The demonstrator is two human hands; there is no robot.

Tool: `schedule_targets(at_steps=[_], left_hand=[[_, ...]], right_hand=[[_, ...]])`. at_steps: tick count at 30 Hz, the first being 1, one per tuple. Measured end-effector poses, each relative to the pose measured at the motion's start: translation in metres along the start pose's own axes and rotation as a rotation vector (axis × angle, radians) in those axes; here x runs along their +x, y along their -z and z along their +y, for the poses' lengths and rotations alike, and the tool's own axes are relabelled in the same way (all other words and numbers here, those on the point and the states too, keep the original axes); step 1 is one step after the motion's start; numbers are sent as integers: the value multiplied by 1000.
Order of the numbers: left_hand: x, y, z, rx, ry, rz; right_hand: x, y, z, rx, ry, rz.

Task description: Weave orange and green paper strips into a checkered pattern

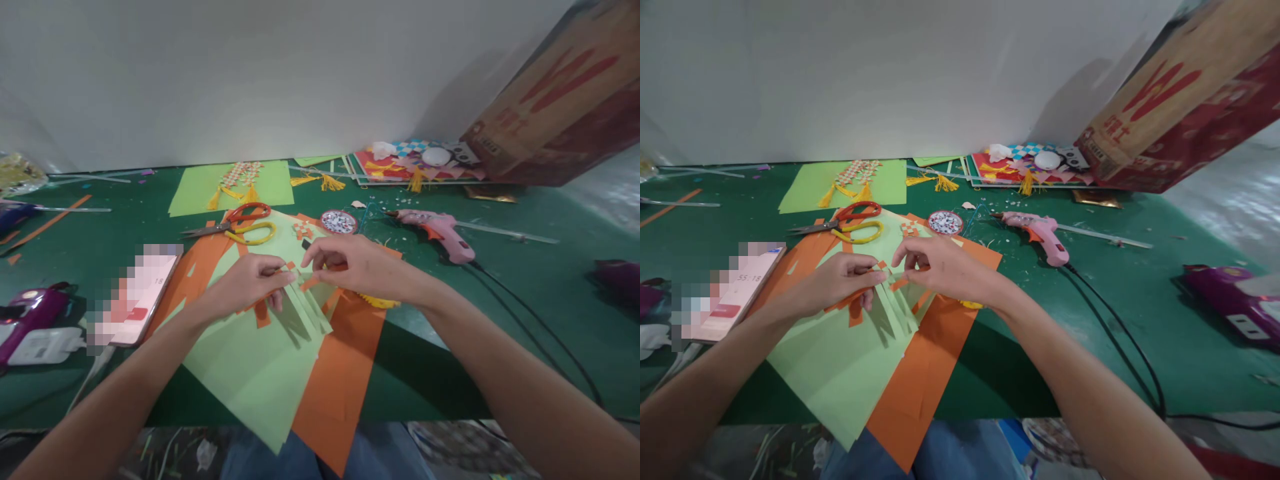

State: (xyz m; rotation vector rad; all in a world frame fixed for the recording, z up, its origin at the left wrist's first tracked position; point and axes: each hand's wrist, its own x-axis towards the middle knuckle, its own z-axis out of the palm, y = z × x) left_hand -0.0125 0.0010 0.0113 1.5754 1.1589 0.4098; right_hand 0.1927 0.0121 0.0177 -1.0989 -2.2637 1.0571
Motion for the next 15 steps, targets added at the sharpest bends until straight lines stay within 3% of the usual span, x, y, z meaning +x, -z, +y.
schedule_targets(at_steps=[15], left_hand=[[1,-1,1,-49,14,13]], right_hand=[[-1,-1,-2,-82,54,-8]])
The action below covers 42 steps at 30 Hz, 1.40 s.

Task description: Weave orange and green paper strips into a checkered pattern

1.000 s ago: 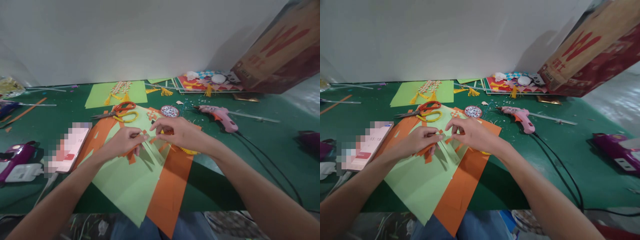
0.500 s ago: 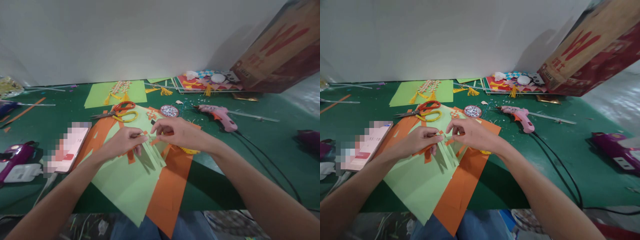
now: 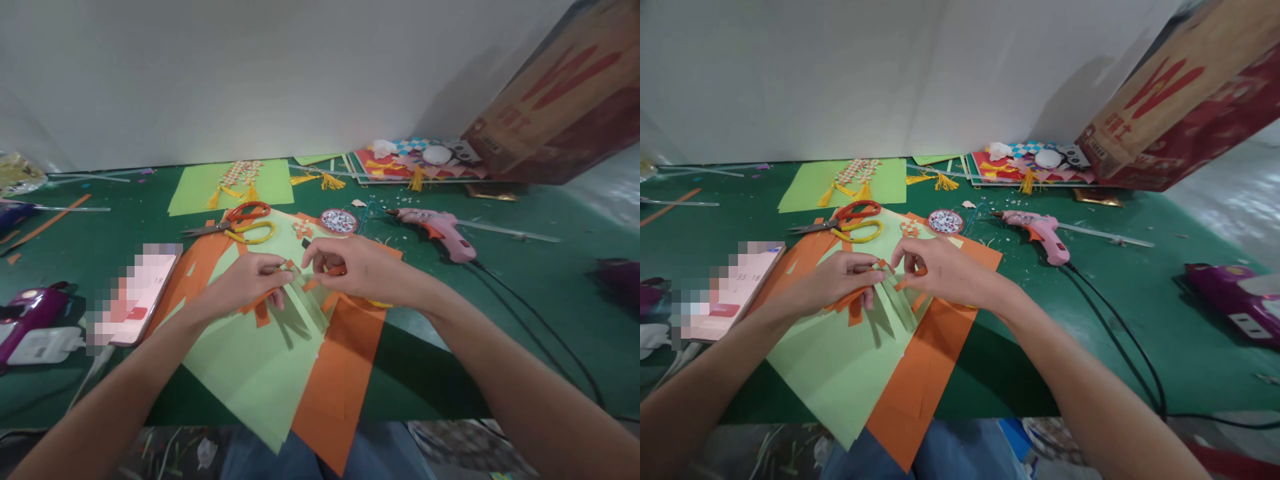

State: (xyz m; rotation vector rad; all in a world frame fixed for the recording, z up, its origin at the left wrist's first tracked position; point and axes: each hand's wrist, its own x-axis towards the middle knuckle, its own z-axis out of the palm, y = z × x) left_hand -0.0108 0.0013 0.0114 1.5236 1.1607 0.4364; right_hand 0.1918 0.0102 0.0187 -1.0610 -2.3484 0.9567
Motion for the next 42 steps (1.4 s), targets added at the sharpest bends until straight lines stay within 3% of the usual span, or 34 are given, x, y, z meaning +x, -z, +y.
schedule_targets(at_steps=[14,23,32,42], left_hand=[[0,1,0,52,-43,-39],[0,3,0,71,-62,-108],[0,4,-1,113,-57,-114],[1,4,-3,103,-65,-127]], right_hand=[[0,2,10,225,-24,-63],[1,1,7,251,-35,-85],[1,1,14,290,-23,-79],[3,-1,4,266,-73,-64]])
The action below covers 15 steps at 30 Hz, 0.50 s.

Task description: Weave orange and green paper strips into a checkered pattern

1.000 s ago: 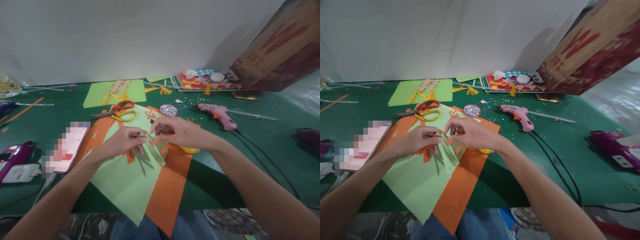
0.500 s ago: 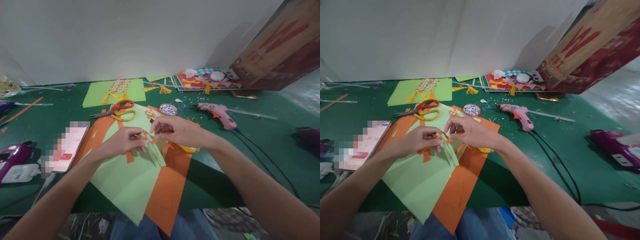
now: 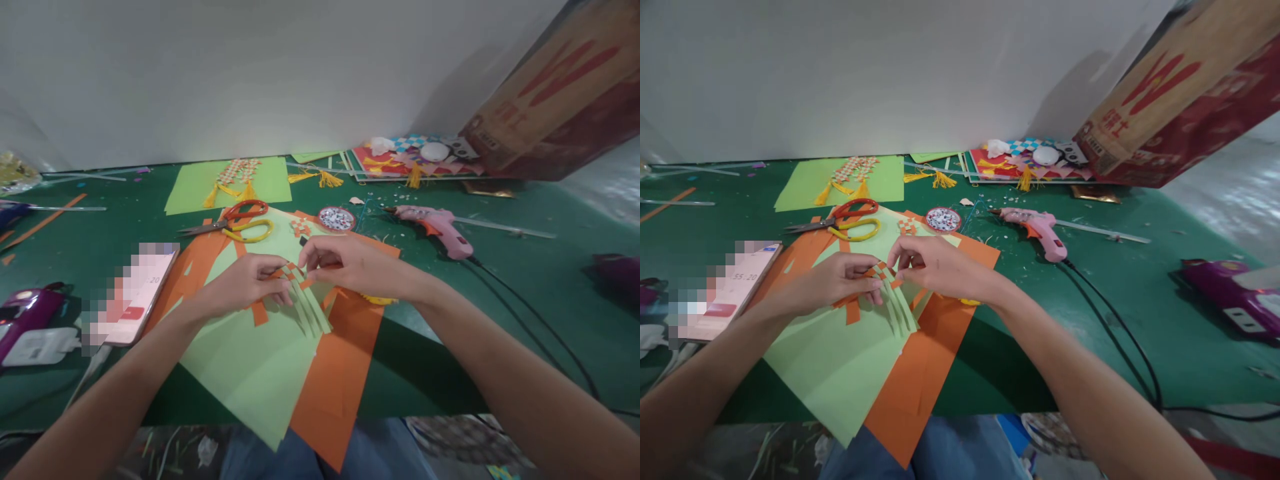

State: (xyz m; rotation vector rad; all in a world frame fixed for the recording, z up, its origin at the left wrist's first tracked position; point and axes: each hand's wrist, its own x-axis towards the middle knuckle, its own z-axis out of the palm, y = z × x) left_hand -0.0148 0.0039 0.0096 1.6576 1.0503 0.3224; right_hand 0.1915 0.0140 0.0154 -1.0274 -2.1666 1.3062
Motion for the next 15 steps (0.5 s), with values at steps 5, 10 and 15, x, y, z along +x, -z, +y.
schedule_targets(at_steps=[5,10,15], left_hand=[[0,0,1,5,1,2],[0,-1,1,-10,-2,19],[1,-2,1,-18,-17,37]], right_hand=[[2,-4,2,7,-1,7],[2,-8,4,60,1,30],[0,-5,2,87,12,69]])
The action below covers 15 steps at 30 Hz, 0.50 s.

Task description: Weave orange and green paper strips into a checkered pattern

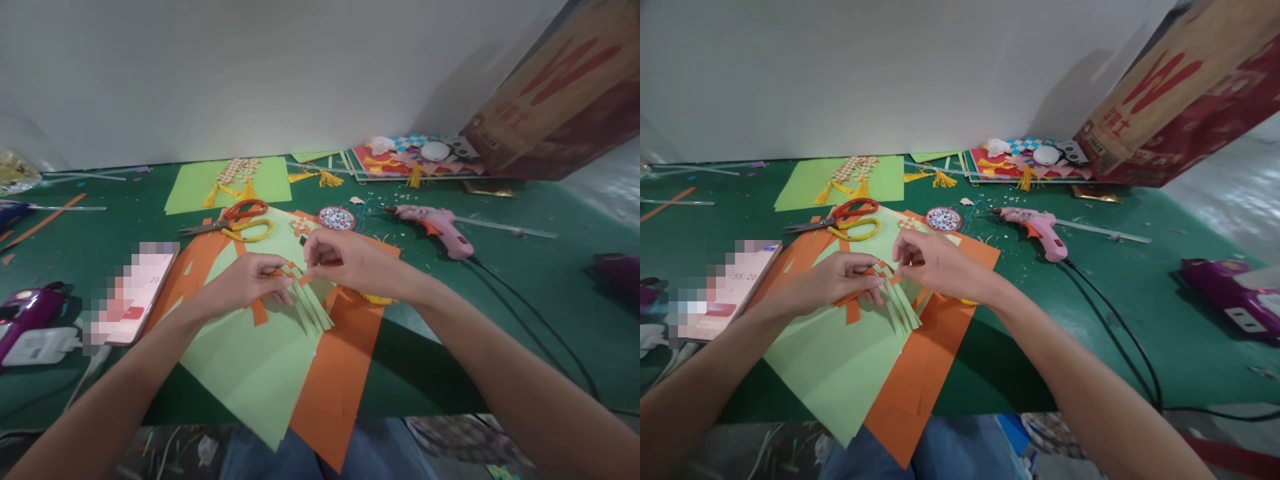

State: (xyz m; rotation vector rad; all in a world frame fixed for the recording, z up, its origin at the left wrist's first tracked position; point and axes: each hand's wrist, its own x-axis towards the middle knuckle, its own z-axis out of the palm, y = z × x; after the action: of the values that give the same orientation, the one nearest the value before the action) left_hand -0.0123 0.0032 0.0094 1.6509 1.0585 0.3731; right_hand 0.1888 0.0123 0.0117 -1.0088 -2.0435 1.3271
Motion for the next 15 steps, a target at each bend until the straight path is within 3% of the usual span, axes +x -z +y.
schedule_targets(at_steps=[15], left_hand=[[-1,1,0,15,-9,9]], right_hand=[[1,0,1,52,-23,0]])
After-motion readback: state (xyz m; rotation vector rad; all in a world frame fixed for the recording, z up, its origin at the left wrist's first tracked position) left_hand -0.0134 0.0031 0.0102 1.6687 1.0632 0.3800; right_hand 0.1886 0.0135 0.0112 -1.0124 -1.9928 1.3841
